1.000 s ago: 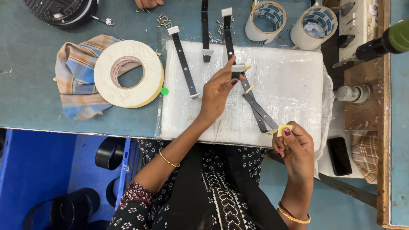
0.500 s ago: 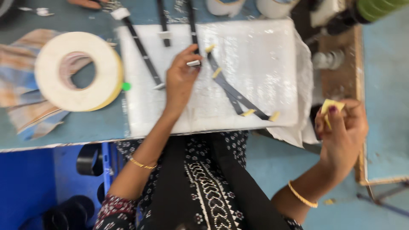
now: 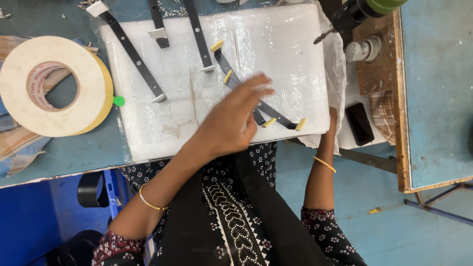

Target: The person applies small pieces of yellow adhesive tape to the ends of black metal brackets. They tear tape from a roll, place it on the bracket ends, and press it down, repeating the process for multiple brackets on a workbench.

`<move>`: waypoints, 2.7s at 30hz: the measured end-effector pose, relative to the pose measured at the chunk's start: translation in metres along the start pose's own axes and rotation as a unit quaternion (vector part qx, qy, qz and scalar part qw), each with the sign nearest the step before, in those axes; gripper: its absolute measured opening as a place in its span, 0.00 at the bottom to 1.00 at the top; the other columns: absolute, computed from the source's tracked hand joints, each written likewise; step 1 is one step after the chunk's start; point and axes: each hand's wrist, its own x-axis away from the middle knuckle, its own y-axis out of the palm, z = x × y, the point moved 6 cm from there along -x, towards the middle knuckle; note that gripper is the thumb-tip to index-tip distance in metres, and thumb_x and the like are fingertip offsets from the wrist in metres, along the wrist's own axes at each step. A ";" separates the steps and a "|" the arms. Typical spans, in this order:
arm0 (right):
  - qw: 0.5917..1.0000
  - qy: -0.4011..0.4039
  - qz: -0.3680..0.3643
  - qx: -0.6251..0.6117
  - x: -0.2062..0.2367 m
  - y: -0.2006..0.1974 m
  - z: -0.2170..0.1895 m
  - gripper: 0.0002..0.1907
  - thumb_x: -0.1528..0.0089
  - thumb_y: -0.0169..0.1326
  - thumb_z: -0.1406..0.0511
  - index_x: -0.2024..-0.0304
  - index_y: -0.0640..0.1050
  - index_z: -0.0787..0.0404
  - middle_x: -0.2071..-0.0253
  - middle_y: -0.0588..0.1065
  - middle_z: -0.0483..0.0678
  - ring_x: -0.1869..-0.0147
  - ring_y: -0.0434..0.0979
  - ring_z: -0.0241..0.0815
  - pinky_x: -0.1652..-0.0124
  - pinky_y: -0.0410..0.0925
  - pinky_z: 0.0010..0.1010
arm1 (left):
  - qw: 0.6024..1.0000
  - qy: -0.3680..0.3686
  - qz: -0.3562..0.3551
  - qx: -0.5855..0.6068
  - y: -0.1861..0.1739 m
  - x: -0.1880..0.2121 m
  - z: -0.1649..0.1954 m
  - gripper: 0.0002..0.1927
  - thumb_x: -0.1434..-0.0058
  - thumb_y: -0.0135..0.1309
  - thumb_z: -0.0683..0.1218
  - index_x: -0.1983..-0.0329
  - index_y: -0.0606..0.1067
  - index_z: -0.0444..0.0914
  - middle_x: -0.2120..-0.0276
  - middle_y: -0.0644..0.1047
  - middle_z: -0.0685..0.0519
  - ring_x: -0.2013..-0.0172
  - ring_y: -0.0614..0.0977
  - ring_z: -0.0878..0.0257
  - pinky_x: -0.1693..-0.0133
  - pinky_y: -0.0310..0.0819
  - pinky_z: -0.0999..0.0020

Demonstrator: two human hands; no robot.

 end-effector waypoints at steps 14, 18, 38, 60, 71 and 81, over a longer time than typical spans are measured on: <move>0.974 -0.114 -0.038 -0.193 0.149 -0.121 -0.134 0.12 0.31 0.52 0.70 0.45 0.77 0.66 0.64 0.78 0.48 0.67 0.75 0.34 0.64 0.71 0.23 | 0.993 0.057 -0.043 -0.098 0.036 -0.003 -0.045 0.19 0.36 0.53 0.39 0.42 0.73 0.30 0.37 0.70 0.41 0.35 0.70 0.47 0.34 0.63 0.55; 0.972 -0.176 -0.133 -0.087 0.206 -0.087 -0.225 0.26 0.43 0.60 0.74 0.42 0.72 0.64 0.53 0.75 0.47 0.61 0.78 0.33 0.59 0.75 0.25 | 0.994 0.054 -0.040 -0.087 0.036 -0.008 -0.037 0.19 0.36 0.54 0.40 0.42 0.72 0.31 0.37 0.70 0.43 0.35 0.71 0.47 0.37 0.68 0.57; 0.780 -0.325 -0.202 -0.495 0.267 -0.071 -0.322 0.17 0.31 0.61 0.64 0.57 0.75 0.77 0.65 0.77 0.59 0.75 0.77 0.36 0.74 0.70 0.19 | 0.992 0.071 -0.091 -0.054 -0.066 0.042 0.119 0.18 0.33 0.60 0.55 0.68 0.75 0.35 0.72 0.75 0.47 0.68 0.78 0.52 0.62 0.73 0.55; 0.851 -0.524 -0.031 -0.018 0.345 -0.022 -0.409 0.10 0.43 0.65 0.76 0.60 0.80 0.68 0.58 0.79 0.52 0.54 0.82 0.43 0.56 0.74 0.28 | 0.966 -0.145 -0.011 0.212 -0.117 0.119 0.058 0.26 0.23 0.38 0.55 0.74 0.71 0.36 0.83 0.68 0.57 0.80 0.68 0.71 0.75 0.63 0.69; 0.877 -0.476 -0.047 -0.047 0.324 -0.005 -0.385 0.09 0.44 0.60 0.78 0.63 0.75 0.68 0.63 0.76 0.50 0.65 0.76 0.37 0.62 0.70 0.26 | 0.967 -0.139 -0.030 0.213 -0.105 0.118 0.045 0.25 0.23 0.39 0.54 0.73 0.69 0.35 0.84 0.66 0.54 0.81 0.66 0.68 0.76 0.62 0.67; 0.831 -0.218 -0.304 -0.411 0.289 0.025 -0.348 0.09 0.31 0.52 0.68 0.56 0.73 0.72 0.57 0.74 0.53 0.64 0.76 0.35 0.64 0.75 0.28 | 0.973 -0.111 -0.046 0.196 -0.102 0.118 0.039 0.21 0.25 0.42 0.52 0.67 0.76 0.34 0.84 0.69 0.53 0.83 0.70 0.66 0.76 0.63 0.67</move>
